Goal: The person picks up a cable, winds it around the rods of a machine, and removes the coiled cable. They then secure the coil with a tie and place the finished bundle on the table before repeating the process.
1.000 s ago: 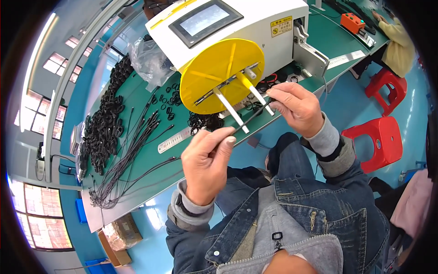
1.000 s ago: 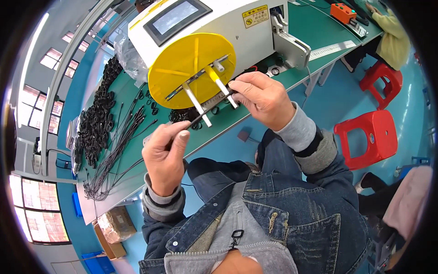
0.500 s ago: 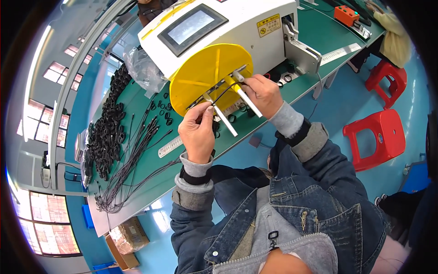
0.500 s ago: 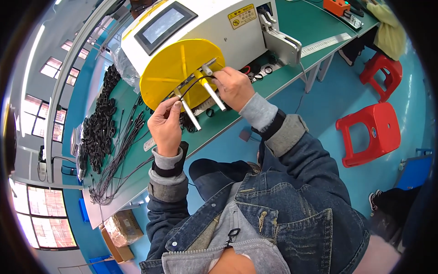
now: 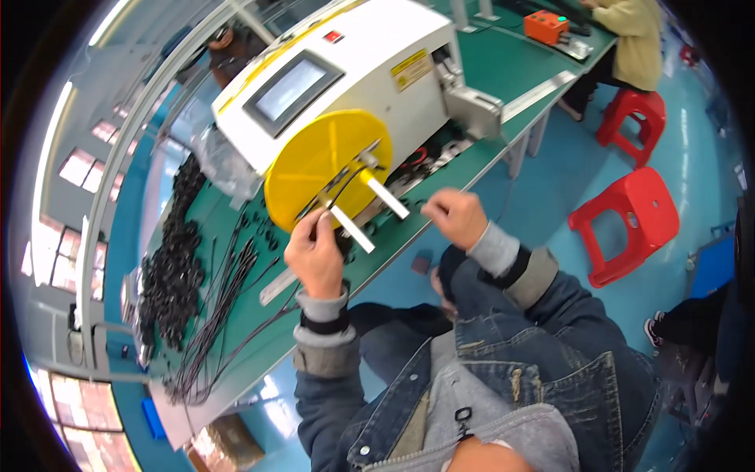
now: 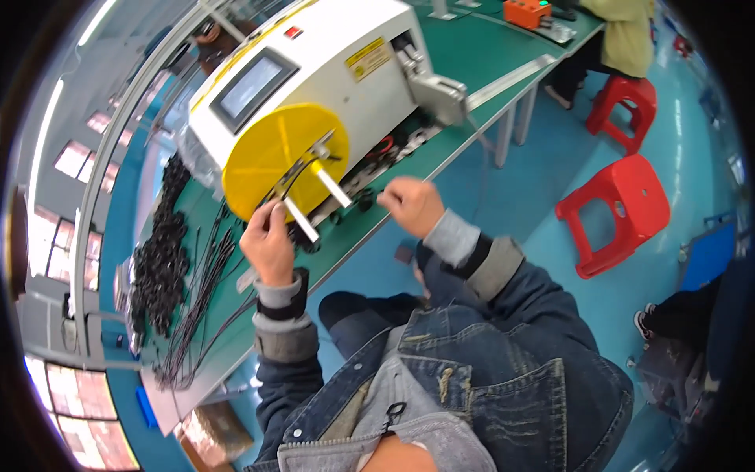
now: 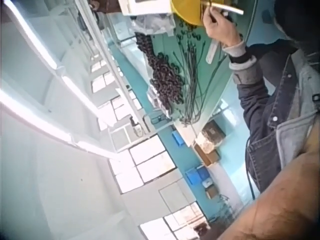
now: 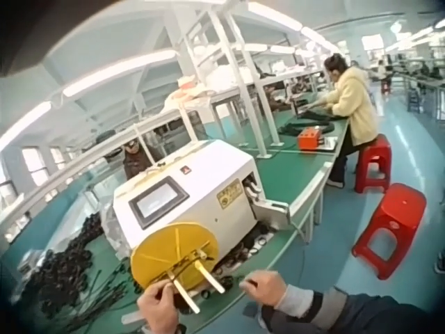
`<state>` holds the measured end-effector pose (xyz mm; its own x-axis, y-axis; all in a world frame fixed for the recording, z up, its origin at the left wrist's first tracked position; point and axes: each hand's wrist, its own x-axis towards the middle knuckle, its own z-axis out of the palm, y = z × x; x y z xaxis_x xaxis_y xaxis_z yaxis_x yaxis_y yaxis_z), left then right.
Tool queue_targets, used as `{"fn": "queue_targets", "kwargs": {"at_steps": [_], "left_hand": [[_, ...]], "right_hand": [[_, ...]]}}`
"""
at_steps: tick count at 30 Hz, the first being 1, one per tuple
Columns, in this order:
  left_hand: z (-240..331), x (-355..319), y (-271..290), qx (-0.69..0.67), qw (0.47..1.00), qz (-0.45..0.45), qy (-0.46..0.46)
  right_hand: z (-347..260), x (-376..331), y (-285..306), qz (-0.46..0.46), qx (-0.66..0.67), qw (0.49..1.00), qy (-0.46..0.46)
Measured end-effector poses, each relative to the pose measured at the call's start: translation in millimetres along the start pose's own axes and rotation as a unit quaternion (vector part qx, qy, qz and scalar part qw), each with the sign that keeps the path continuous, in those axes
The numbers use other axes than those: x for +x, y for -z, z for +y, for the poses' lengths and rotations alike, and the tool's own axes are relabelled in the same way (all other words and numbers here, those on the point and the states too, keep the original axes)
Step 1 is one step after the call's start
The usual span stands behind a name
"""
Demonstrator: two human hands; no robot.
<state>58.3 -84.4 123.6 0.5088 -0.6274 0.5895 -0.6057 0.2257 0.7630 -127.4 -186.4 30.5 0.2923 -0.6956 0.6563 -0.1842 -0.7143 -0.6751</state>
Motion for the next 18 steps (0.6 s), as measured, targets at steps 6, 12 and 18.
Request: {"fn": "queue_targets", "kwargs": {"at_steps": [6, 12, 18], "left_hand": [[-12, -9, 9, 0.042, 0.998, 0.027, -0.045], [5, -7, 20, 0.165, 0.979, 0.040, -0.113], [10, -14, 25, 0.179, 0.970, 0.037, -0.160]], "right_hand": [[-1, -52, 25, -0.097, 0.017, 0.989, -0.113], [1, -68, 42, -0.125, 0.023, 0.977, -0.169], [6, -77, 38, -0.148, 0.029, 0.971, -0.187]]}}
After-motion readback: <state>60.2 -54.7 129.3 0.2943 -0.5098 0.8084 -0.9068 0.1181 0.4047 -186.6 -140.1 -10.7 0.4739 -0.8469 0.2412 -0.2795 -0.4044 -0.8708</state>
